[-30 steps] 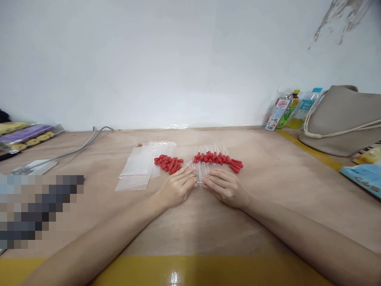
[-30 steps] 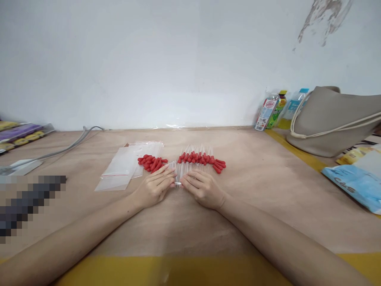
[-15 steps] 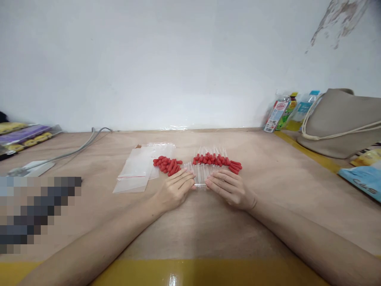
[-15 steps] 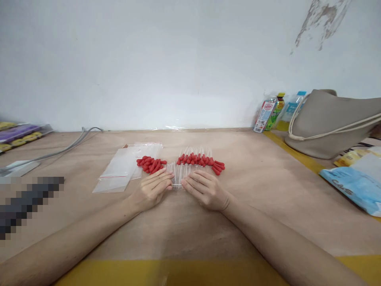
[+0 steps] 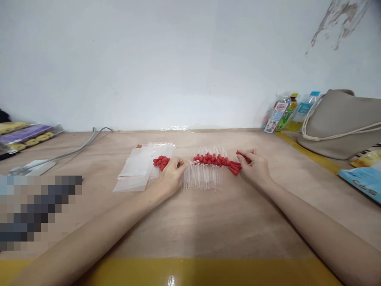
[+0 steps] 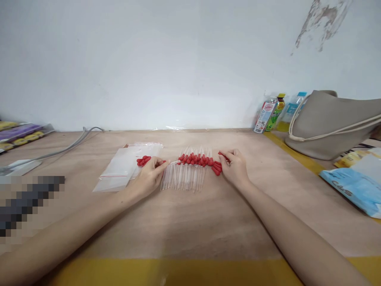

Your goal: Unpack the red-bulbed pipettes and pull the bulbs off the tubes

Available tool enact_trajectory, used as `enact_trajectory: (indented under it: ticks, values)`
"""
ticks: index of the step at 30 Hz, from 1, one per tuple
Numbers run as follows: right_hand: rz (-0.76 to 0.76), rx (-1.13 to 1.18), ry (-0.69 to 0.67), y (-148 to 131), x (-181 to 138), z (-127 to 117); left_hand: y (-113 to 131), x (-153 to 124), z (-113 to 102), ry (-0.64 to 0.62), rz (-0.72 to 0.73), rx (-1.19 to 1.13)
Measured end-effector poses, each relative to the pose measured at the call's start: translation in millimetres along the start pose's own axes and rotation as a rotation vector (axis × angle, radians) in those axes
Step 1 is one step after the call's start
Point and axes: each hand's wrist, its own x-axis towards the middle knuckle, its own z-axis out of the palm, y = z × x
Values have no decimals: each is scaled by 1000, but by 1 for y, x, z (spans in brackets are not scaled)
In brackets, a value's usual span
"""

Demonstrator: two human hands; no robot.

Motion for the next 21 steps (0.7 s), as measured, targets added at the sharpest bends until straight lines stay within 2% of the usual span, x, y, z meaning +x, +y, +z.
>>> enact_trajectory:
  ticks: [4, 6, 9, 13, 21]
  values:
    - [250, 22, -104, 15, 4, 2, 3, 9, 1, -4, 68, -87]
    - [320, 48, -126, 22, 5, 5, 7, 11, 3, 2, 87, -105]
    - [362, 57, -143, 31, 7, 10, 13, 13, 7, -4, 101, -119]
    - [392, 78, -231, 38, 10, 15, 21, 10, 11, -42, 92, -163]
    - [364, 105, -347, 45, 11, 18, 30, -1, 6, -131, 57, -288]
